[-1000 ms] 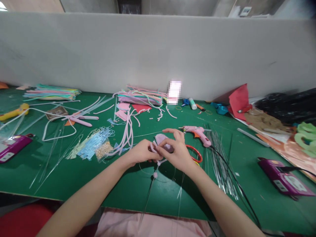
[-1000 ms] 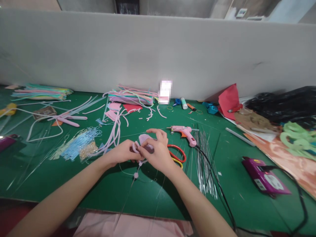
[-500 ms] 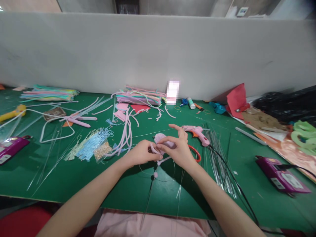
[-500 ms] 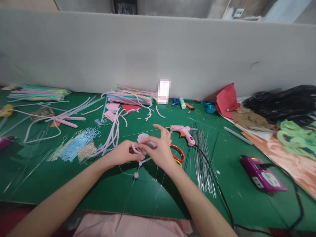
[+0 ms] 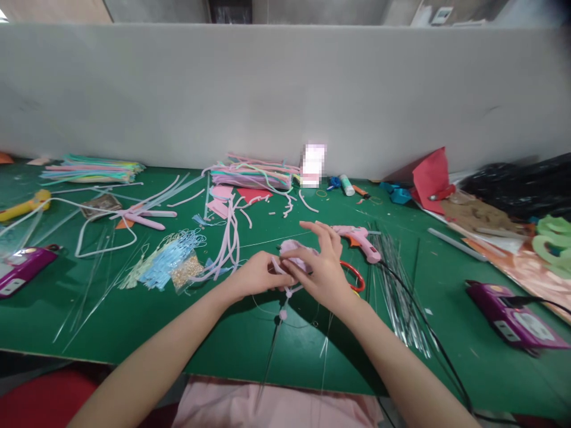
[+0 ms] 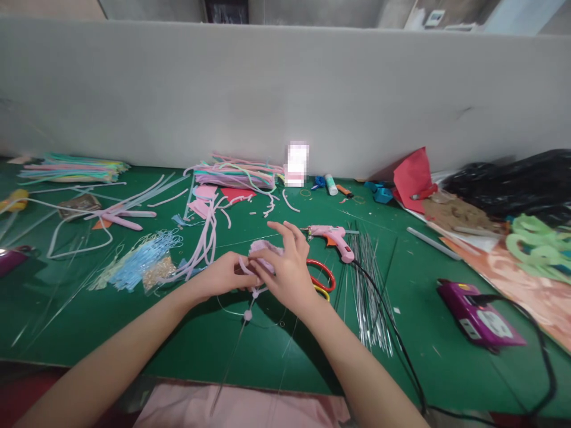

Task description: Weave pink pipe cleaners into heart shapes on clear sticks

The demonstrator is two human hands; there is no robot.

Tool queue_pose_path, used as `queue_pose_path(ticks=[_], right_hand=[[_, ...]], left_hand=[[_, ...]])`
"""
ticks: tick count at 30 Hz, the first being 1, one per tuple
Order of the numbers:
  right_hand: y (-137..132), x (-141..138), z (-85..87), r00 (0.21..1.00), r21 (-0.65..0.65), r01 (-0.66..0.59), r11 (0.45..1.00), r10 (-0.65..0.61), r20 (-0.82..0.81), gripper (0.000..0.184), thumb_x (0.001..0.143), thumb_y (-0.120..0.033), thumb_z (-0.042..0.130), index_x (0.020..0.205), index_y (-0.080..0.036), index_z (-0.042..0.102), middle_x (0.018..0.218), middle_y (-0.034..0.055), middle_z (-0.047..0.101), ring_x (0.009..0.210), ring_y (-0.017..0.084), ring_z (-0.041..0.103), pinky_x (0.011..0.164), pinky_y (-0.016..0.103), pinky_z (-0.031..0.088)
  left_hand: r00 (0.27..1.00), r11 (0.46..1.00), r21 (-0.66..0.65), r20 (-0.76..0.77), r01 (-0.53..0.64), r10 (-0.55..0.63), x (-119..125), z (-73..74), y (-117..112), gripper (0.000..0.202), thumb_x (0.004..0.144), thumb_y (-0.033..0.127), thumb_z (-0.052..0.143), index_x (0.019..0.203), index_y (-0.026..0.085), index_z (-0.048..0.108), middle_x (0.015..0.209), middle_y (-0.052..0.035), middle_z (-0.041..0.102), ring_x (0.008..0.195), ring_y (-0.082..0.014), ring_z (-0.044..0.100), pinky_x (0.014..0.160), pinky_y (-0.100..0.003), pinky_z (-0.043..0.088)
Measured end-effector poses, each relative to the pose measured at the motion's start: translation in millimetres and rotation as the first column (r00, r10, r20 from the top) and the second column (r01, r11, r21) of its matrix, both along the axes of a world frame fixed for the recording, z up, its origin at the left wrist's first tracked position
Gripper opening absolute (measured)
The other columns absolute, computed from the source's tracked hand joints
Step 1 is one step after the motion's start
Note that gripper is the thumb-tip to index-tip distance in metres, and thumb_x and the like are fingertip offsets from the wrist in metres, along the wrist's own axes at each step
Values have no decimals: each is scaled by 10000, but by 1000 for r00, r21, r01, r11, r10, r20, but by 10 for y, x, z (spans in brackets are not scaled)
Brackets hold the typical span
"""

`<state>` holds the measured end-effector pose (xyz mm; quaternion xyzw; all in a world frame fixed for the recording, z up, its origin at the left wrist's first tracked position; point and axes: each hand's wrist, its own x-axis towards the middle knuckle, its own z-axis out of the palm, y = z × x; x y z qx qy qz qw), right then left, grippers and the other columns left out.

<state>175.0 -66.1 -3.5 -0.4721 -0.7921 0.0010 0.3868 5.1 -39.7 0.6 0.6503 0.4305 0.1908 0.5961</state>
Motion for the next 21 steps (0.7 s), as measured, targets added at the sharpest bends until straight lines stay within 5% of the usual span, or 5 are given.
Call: queue_pose_path(ticks=[3,7,11,13,21], right_hand=[[42,51,6,973,-64,59,996,-72,-220,133,885,-301,551,947,-265,663,1299,97,466,1271,308,382,1028,546,313],[109,182,31,774,-273,18,962,-186,-605,298,840,-423,593,1070,-235,572,1168,108,563,1124,250,521,893,415,462],[109,227,53,722,-531,-431,729,-74,-688,395,761,-453,682,1071,-214,621,1066,71,665,972,207,605,793,326,490],[85,192,49,730,-593,-506,626,-54,-681,344,755,-456,689,976,-193,677,951,51,699,849,177,625,736,293,481],[39,33,-39,727,-635,-429,643,-171,-665,323,661,-468,759,801,-178,735,734,28,700,624,138,576,603,270,452]], left_hand=[[1000,999,-29,22,-15,16,-13,32,2,240,701,379,701,690,142,666,615,-24,645,612,-157,611,558,-233,453],[992,996,-71,108,-59,67,-77,49,47,283,708,414,720,751,137,681,694,-49,689,633,-153,630,586,-237,470],[965,982,-118,200,-147,169,-125,57,85,287,692,387,742,794,125,685,725,-55,694,642,-138,628,634,-251,486],[961,980,-118,210,-159,182,-128,54,87,309,685,401,748,796,118,688,715,-55,689,638,-136,621,630,-250,483],[979,987,-44,128,-154,158,-103,53,66,245,685,357,753,758,132,689,697,-38,700,663,-154,635,630,-249,487]])
